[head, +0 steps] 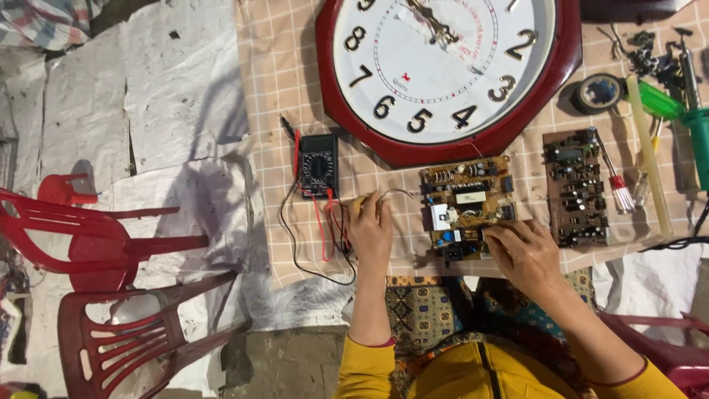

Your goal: Soldering and desoldering electronic components on a circuit board using a soldering iron and a desoldering pump.

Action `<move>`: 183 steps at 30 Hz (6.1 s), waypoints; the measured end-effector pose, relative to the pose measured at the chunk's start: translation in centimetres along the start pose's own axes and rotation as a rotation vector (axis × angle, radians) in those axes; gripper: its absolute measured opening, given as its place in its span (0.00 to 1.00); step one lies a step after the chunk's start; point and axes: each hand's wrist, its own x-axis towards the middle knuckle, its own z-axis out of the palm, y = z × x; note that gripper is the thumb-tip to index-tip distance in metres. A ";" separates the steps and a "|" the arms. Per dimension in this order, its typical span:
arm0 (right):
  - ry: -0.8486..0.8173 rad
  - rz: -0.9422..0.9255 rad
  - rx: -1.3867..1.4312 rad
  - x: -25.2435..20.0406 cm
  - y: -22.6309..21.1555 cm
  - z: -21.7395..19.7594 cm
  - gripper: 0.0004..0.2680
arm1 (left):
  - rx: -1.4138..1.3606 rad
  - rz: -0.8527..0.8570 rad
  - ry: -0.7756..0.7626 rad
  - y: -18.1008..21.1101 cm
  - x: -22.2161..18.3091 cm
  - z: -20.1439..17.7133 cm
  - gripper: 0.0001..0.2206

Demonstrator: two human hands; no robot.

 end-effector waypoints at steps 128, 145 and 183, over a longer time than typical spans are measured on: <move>-0.080 0.128 -0.097 4.3 6.3 1.4 0.07 | -0.265 0.052 -0.330 9.1 -6.8 -1.8 0.23; -0.053 -0.044 -0.028 8.4 3.5 1.2 0.01 | -0.221 0.108 -0.218 9.2 -6.4 -1.2 0.25; -0.129 0.407 -0.498 1.8 8.8 -4.5 0.12 | -0.156 0.159 -0.174 8.9 -7.3 -0.4 0.24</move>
